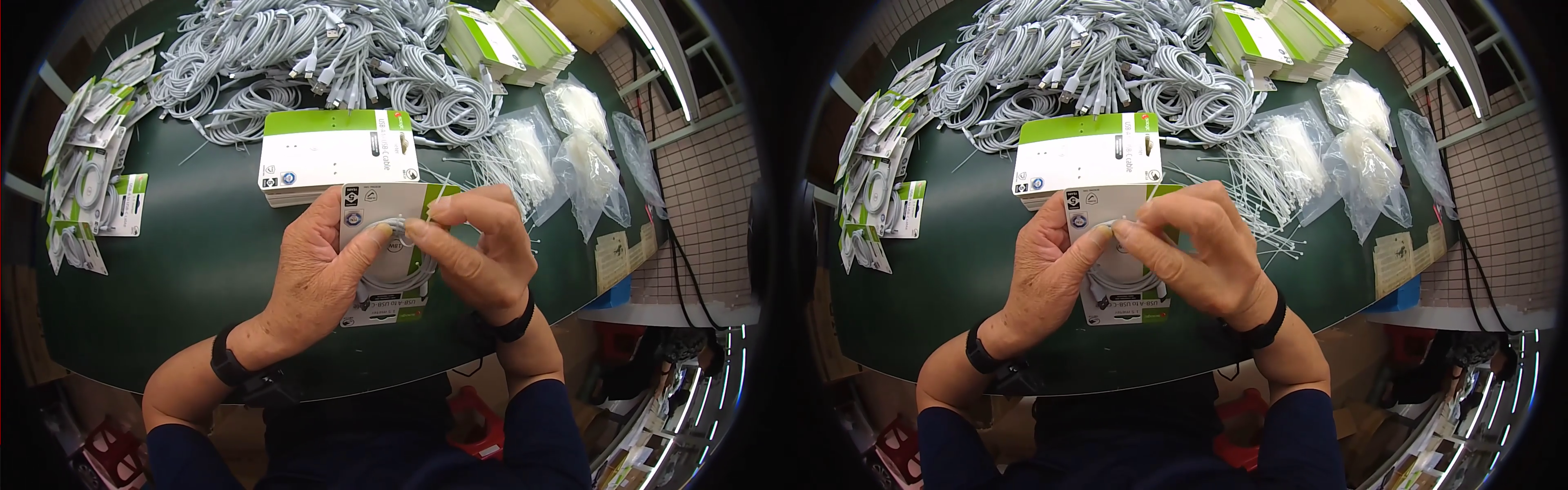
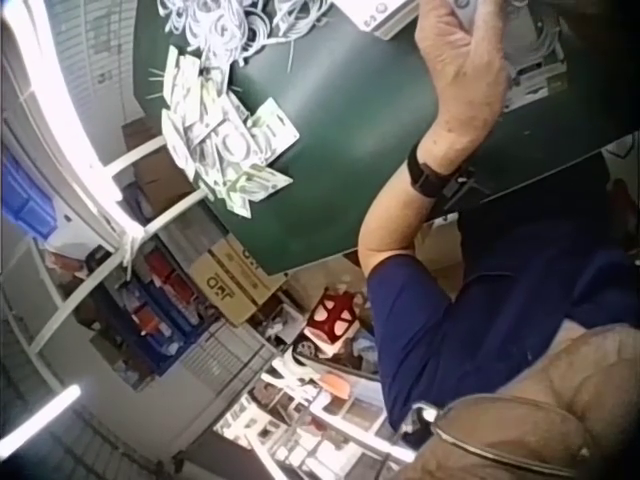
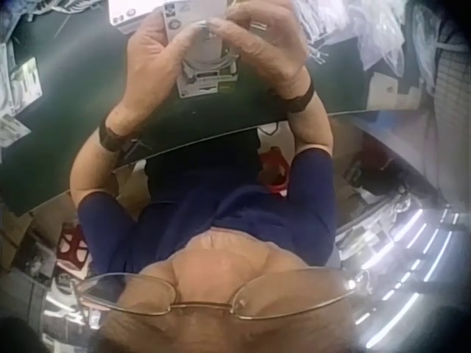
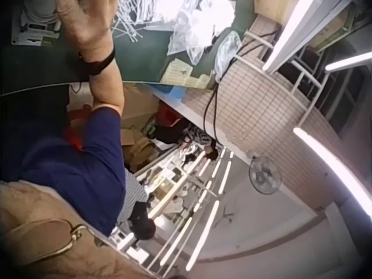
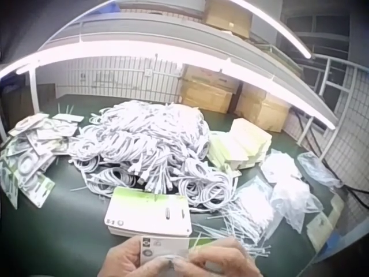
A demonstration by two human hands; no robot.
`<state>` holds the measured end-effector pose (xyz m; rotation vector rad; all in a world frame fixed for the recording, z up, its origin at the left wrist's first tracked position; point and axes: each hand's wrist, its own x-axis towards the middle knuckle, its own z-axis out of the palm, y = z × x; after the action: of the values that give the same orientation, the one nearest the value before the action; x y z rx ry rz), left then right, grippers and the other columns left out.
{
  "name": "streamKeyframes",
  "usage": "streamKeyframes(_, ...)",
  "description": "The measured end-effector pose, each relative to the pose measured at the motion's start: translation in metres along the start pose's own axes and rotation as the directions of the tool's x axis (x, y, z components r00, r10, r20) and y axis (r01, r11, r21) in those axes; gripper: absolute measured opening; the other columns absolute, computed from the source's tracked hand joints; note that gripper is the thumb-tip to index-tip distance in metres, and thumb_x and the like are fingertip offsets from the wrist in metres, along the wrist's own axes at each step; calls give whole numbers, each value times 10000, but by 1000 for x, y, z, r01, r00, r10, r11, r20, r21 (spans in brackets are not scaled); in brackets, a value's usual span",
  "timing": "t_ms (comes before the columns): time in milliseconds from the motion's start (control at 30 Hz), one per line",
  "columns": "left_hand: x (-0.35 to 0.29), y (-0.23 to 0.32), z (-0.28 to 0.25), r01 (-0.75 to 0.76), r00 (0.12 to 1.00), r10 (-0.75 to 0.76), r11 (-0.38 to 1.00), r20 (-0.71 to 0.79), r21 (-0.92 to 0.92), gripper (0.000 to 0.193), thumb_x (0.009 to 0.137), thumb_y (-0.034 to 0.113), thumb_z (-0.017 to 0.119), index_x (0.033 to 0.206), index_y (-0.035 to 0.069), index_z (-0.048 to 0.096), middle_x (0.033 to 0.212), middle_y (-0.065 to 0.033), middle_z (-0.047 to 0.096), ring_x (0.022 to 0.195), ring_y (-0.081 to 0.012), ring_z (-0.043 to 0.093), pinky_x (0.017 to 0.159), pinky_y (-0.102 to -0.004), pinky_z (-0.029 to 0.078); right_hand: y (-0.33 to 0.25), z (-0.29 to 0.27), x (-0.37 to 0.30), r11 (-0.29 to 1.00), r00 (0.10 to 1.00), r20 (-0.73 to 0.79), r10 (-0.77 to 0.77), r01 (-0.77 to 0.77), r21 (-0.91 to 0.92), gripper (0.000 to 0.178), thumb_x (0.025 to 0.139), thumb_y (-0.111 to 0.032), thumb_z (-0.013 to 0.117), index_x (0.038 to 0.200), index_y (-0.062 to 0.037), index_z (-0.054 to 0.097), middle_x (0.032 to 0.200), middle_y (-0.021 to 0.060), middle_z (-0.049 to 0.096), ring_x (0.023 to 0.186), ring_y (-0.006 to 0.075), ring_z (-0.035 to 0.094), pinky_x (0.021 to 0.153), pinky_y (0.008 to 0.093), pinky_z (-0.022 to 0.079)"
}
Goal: The person packages a cable by hand by placing it onto a card and securing it with two zip ties. They thread the zip ties through the card and cable, pull them tight, and then set the assembly aside to repeat the process.
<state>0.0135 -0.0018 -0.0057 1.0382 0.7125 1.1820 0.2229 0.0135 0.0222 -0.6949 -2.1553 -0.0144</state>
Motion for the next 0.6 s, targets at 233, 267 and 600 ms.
streamKeyframes(233, -2, 3, -2, -49, 999, 49, 998, -2, 29, 332, 1059, 44, 617, 1383, -21, 585, 1253, -108, 727, 1102, -134, 690, 970, -307, 571, -12, -2, -2, 995, 998, 11, -55, 54, 83, 420, 770, 32, 863, 1154, -111, 772, 1128, 70, 705, 972, 249, 721, 797, 356, 624)
streamKeyframes(267, -2, 4, -1, -56, 998, 56, 998, -4, 32, 329, 1059, 43, 618, 1380, -21, 587, 1251, -108, 727, 1102, -134, 690, 969, -307, 571, -11, -2, -3, 995, 999, 8, -45, 44, 94, 410, 775, 35, 859, 1148, -109, 770, 1129, 73, 707, 973, 249, 723, 793, 353, 622)
streamKeyframes(600, -1, 3, 0, -68, 998, 68, 998, -14, 12, 325, 1054, 26, 616, 1373, -23, 584, 1234, -106, 728, 1097, -133, 691, 967, -307, 570, -4, 3, -3, 987, 1000, -24, -16, 20, 158, 359, 806, 55, 835, 1116, -105, 750, 1103, 88, 720, 922, 239, 732, 754, 336, 611)
